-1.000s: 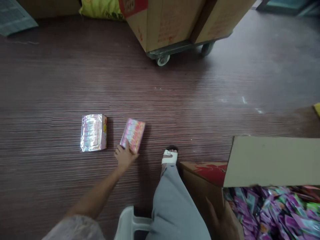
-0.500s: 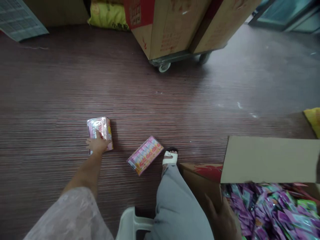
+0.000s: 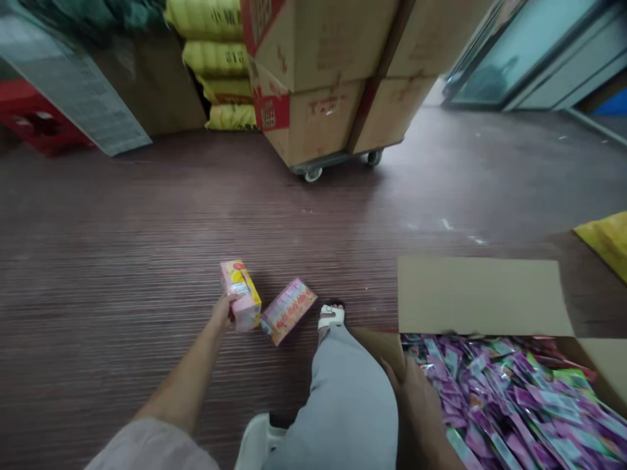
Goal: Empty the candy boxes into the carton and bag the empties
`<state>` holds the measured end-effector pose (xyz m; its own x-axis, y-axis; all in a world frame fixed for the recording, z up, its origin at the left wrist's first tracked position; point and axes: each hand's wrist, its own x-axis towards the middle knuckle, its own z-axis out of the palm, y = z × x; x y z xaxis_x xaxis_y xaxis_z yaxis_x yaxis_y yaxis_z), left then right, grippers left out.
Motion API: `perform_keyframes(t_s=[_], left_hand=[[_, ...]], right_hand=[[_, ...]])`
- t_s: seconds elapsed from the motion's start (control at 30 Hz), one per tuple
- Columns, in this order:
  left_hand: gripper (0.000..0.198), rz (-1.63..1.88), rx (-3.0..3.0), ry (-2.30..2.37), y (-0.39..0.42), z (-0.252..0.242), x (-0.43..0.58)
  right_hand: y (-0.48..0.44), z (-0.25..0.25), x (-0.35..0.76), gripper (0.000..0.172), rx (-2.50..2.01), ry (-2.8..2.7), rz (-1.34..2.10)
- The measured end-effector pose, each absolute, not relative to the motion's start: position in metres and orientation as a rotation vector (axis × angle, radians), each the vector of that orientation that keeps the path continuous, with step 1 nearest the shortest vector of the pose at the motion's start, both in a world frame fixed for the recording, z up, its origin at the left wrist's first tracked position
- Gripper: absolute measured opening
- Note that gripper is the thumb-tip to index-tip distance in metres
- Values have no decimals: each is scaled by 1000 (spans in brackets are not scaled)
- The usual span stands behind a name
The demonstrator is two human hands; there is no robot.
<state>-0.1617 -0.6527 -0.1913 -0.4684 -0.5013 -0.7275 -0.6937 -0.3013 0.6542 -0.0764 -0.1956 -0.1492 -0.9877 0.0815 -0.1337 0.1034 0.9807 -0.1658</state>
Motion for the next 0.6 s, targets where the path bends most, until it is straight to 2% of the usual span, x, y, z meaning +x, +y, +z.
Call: perform_keyframes(t_s=[0.17,0.3,0.37,0.47,0.6], left_hand=[[36,2247,-1139,1559,-611,-102,-181],[53,2265,-604,1607,-570,0,-191],[64,2199,-328,1717,-539,45,-188],[67,2059,15,1820,-477,91,-171],[64,1773,384,1737,-383,106,-135]], right_hand=[[-197,-160,-71,57,-186,3414,-216],[-205,-143,-58,55,-311,3687,-244],[-211,-113,-53,54,-385,3786,-329],[-210,-48,-48,51,-515,4006,-385],[-176,23,-33,26,-1094,4041,52]])
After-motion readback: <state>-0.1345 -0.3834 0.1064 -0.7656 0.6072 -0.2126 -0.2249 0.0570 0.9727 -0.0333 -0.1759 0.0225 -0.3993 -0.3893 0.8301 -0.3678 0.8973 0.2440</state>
